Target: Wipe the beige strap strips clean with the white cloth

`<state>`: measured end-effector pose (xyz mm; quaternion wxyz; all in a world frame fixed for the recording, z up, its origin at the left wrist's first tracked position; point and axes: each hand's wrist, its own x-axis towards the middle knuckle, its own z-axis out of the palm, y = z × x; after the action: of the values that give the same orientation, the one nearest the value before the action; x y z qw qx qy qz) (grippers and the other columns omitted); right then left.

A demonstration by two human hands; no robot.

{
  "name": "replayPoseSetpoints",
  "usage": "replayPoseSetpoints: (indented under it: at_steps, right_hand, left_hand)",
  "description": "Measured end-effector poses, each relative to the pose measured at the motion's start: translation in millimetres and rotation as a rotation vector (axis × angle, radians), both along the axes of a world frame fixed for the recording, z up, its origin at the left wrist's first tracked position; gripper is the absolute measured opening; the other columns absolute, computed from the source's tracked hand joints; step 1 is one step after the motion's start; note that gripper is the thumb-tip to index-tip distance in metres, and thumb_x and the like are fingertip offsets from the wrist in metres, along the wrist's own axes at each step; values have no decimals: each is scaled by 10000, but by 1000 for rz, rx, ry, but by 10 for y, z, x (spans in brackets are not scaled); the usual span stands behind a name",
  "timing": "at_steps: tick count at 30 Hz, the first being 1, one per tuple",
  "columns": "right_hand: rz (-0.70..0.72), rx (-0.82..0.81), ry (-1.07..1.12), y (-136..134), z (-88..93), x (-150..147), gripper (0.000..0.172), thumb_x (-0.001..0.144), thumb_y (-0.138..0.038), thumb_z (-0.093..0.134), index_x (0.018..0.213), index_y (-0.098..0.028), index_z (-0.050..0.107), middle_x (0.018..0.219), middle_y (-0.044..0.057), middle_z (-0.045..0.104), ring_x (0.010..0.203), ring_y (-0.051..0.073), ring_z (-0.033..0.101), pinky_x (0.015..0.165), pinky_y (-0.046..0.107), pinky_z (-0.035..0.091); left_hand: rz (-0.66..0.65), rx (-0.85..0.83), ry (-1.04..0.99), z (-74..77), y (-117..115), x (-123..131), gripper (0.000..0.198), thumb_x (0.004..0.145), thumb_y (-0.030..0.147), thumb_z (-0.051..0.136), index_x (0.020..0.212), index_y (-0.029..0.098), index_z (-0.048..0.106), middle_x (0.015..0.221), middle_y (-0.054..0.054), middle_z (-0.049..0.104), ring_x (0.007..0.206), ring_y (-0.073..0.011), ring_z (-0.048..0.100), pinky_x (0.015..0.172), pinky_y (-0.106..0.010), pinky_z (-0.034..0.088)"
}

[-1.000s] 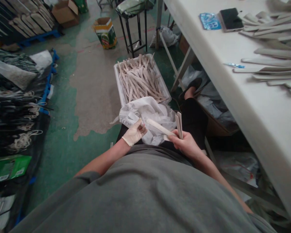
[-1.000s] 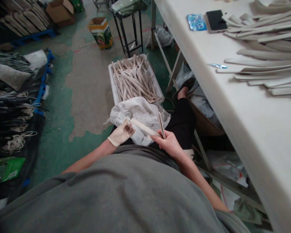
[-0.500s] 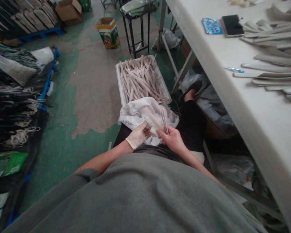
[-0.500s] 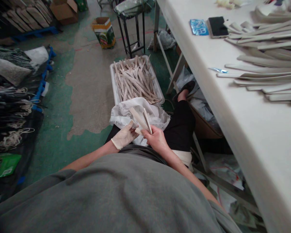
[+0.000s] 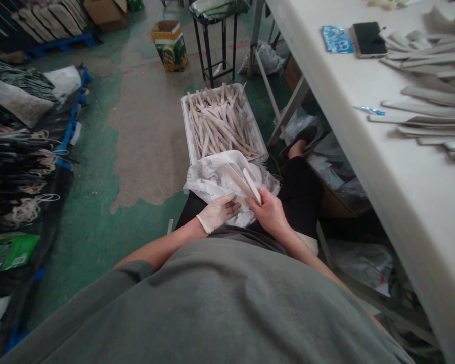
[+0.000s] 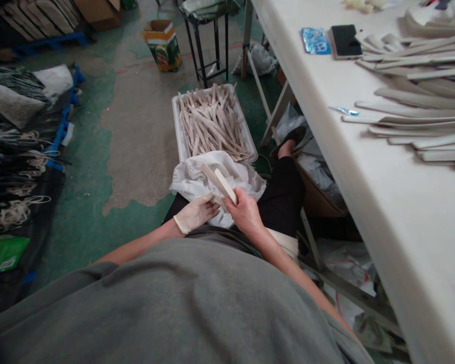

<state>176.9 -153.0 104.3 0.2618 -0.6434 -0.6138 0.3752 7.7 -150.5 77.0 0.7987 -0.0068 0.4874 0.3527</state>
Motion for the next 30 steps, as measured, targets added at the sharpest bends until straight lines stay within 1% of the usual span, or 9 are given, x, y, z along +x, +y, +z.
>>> replayPoseSetpoints:
  at_steps: [4,6,10,13,16,19,24,26,30]
  right_hand:
    - [61,17,-141,66,26,-122,131,830,-364,548,812,-240,511,647,3,571,611,193,539,598,297,358]
    - [93,-5,-148,102,80,-142,120,849,-353,535,818,-242,502,629,-3,570,599,192,551,594,293,364]
    - [226,-141,-23,103,220,70,157,878,-391,511,826,-244,497,565,-36,567,499,168,552,566,277,396]
    - [235,-157,-52,104,284,246,175,858,-413,536,822,-243,521,585,-26,622,474,165,558,549,282,401]
    - [204,-86,-110,172,304,173,182,834,-425,561,809,-249,522,595,-6,651,502,187,589,545,292,397]
    - [243,-69,-96,229,335,0,194,840,-440,546,810,-250,521,556,-11,633,492,197,611,548,297,417]
    - [301,-147,-65,245,424,73,246,847,-491,539,831,-246,543,628,-9,684,477,189,639,524,289,454]
    - [298,-103,-122,266,433,72,237,834,-484,551,816,-248,551,562,-21,648,471,193,628,527,292,452]
    - [316,-52,-116,312,422,-107,241,828,-485,549,812,-245,546,509,-26,617,453,193,615,527,294,449]
  left_hand:
    - [-57,16,-5,-3,-47,55,223,753,280,840,832,169,663,814,-33,684,771,-142,663,793,-265,534]
    - [-61,25,4,7,-39,55,234,753,296,842,848,166,673,815,-35,690,757,-139,661,784,-260,529]
    - [65,48,69,56,43,-116,191,775,246,820,813,167,651,781,-21,682,736,-125,655,816,-256,523]
    - [154,39,97,101,40,-236,180,789,213,802,786,164,629,743,-5,667,711,-113,648,805,-249,520]
    - [120,61,33,119,-29,-171,202,761,228,829,806,160,645,771,-20,685,725,-127,661,781,-255,518]
    - [92,120,-26,125,-30,-86,218,751,267,838,843,152,677,819,-51,711,751,-145,670,758,-254,508]
    - [282,93,52,156,51,-309,180,747,224,831,797,156,672,801,-34,711,715,-124,651,764,-251,500]
    - [254,103,40,159,17,-337,206,731,247,851,799,153,681,789,-35,713,714,-127,653,753,-252,498]
    - [114,200,-51,165,-54,-212,359,677,363,891,907,145,723,858,-65,737,787,-164,680,734,-260,481]
